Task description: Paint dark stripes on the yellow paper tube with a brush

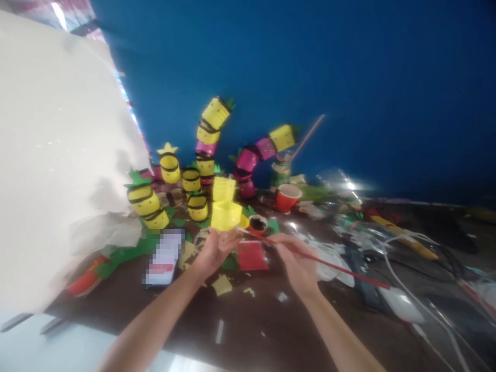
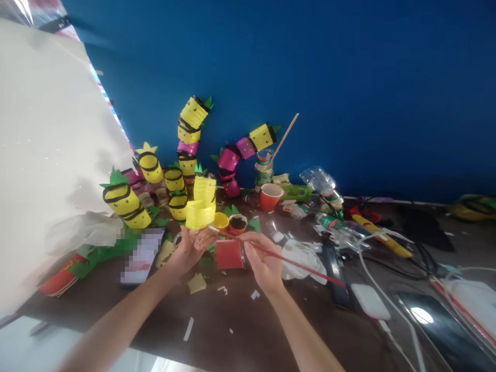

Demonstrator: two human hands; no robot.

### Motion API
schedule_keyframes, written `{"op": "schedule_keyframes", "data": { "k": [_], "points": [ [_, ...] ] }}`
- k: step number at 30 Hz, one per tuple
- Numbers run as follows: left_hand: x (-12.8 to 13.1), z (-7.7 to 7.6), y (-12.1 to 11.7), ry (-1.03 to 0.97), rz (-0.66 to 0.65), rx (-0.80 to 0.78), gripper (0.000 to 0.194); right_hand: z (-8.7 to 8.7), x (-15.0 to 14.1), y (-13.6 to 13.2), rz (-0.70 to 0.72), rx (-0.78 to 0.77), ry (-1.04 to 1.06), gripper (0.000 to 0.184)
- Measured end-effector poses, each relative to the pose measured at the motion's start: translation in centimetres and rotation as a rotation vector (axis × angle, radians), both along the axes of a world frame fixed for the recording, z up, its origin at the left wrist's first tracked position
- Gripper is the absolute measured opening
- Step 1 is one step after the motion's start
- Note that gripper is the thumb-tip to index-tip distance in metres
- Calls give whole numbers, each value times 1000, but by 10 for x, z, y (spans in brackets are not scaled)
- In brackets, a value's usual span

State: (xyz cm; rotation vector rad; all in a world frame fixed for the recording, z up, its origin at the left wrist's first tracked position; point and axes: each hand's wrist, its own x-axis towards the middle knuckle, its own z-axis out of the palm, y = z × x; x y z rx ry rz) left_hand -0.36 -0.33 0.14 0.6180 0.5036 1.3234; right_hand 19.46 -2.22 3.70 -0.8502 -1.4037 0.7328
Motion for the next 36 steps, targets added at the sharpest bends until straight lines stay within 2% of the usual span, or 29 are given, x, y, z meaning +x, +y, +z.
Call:
{"op": "schedule_keyframes", "data": {
  "k": [4,7,13,17,21,25,29,36],
  "points": [
    [-3,-1,1,-13,4,-12,64,6,1,-1,-63,37,-52,8],
    [-5,-1,1,-66,35,-20,62,2,4,1,-93,53,-34,8],
    [-4,6,-2,-79,-34,14,62,-4,2,1,12,50,27,7],
    [-5,6,-3,-72,-47,-30,68,1,0,-1,-40,30,-18,10],
    [-8,1,-1,-78,-7,-96,72,2,3,0,-92,38,-18,10],
    [-9,-2,0,-86,18,-107,73,-1,2,0,-44,54,26,10],
    [-7,-4,0,-88,-12,-101,73,1,-3,-3,15,67,-7,7],
    [-8,0,-1,-97,2,-84,73,2,0,-2,-48,75,-17,9]
  ]
}}
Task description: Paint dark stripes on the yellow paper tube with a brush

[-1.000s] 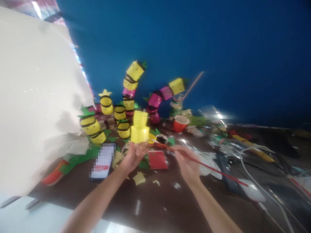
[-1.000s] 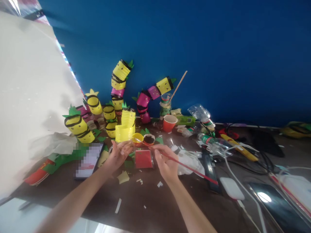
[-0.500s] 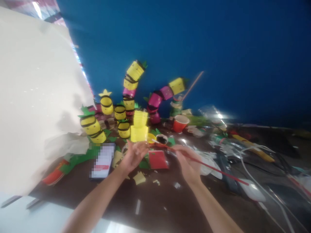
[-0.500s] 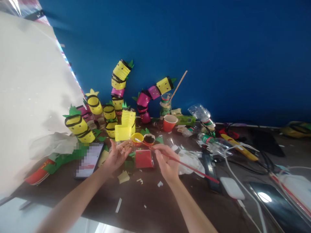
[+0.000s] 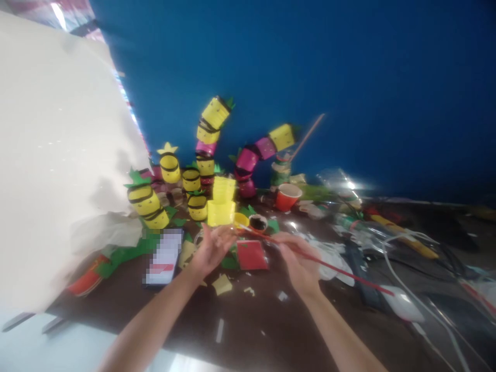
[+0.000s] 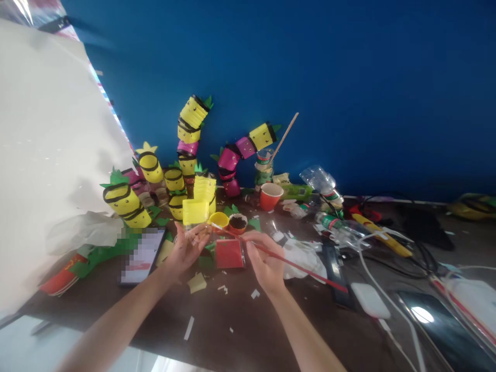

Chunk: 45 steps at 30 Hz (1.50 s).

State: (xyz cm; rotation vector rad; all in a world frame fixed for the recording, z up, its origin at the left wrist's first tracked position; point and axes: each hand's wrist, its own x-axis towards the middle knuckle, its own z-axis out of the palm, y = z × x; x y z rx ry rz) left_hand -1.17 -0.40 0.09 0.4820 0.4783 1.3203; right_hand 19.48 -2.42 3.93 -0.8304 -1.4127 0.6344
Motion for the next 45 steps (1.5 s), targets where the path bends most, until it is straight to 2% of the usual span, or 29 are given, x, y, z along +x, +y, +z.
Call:
{"op": "schedule_keyframes", "data": {
  "k": [5,11,17,22,25,28,33,38,42,45],
  "points": [
    [1,0,-1,4,-26,-28,72,1,-3,-2,51,-36,1,10],
    [1,0,0,-5,-5,-38,74,4,-1,-2,-38,-10,-14,11],
    [0,0,0,-13,-36,-9,74,3,-6,-5,8,-29,-32,10],
    [0,1,0,-8,2,-27,75,-2,-4,-3,-49,14,10,9],
    [1,2,0,-7,-7,-41,76,-4,-3,-2,-18,-3,31,9],
    [1,2,0,-1,-19,-44,77,0,-6,-5,5,-11,-18,9],
    [0,2,-1,1,12,-19,74,6,-8,-7,-55,32,-34,10],
    [1,0,-1,-16,-26,11,75,4,-7,-7,-10,11,-18,8],
    [1,0,-1,-13,-7,-9,74,0,-5,-5,-69,-6,-6,8],
    [1,0,-1,-6,-8,-9,74,-4,-6,-1,-68,-85,77,12]
  ]
}}
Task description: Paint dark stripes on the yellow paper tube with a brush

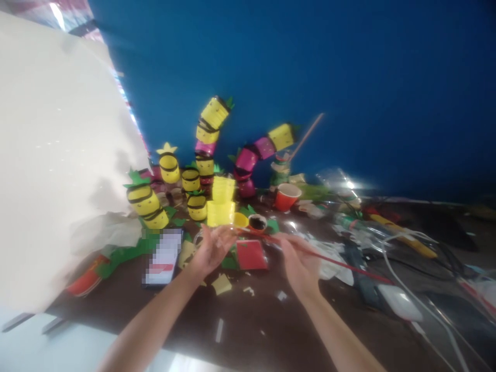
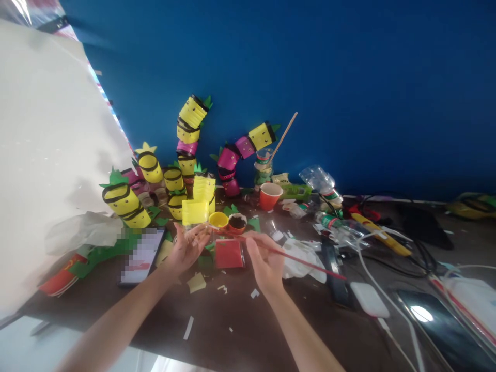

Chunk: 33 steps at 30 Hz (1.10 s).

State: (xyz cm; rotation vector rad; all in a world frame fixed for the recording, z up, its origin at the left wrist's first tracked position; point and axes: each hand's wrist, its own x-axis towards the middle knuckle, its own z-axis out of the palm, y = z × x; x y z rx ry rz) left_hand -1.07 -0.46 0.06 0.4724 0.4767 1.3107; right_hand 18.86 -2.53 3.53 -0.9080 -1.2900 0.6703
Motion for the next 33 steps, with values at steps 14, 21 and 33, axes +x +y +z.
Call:
{"op": "schedule_keyframes", "data": {
  "k": [14,21,33],
  "points": [
    [1,2,-3,2,4,-44,72,1,-5,2,-17,-198,54,27],
    [1,2,-2,-2,22,-42,73,4,-3,2,-151,-187,-11,28],
    [-8,14,1,-8,128,-180,82,7,5,12,-190,-122,-126,30]
  ]
}}
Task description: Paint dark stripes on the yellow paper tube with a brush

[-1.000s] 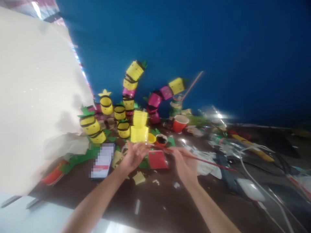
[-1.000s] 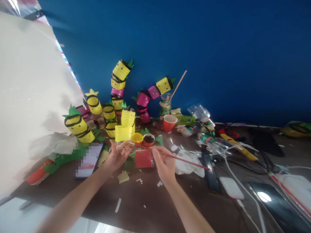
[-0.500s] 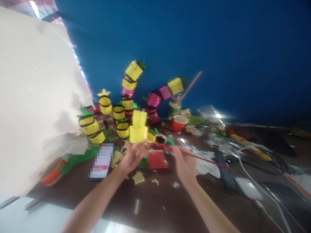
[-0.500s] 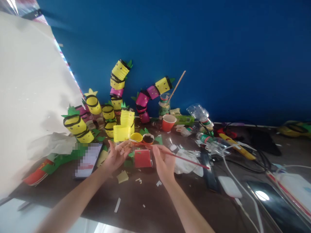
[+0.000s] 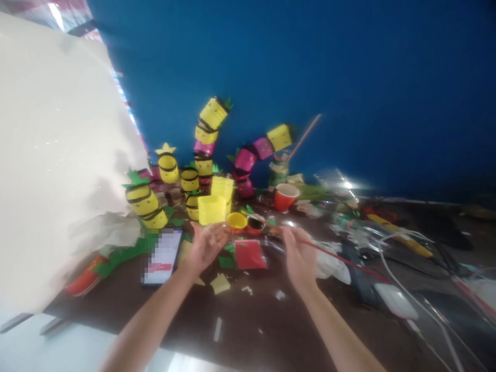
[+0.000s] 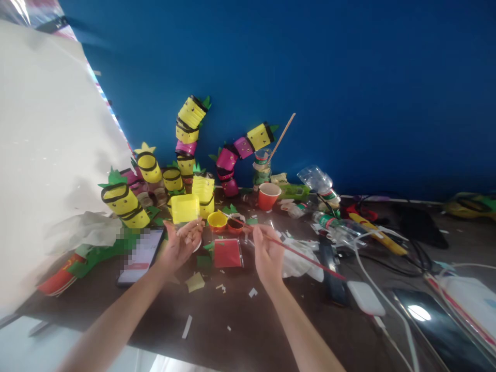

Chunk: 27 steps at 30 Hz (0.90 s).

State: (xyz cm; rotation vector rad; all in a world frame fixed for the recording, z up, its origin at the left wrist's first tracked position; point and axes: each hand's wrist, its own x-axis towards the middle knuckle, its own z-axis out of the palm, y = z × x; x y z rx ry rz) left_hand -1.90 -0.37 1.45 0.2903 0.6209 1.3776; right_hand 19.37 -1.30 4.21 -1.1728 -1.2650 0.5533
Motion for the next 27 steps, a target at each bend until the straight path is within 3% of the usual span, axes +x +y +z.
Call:
{"op": "schedule_keyframes", "data": {
  "k": [8,15,20,27],
  "points": [
    [3,12,10,-16,100,-163,89,-10,-8,27,138,5,-491,27],
    [3,12,12,-45,173,-156,77,21,-28,58,279,-213,-926,28],
    [2,10,11,-64,116,-4,70,36,-42,75,349,-223,-920,16],
    [6,12,7,-126,118,49,63,27,-33,84,291,-258,-652,23]
  ]
}}
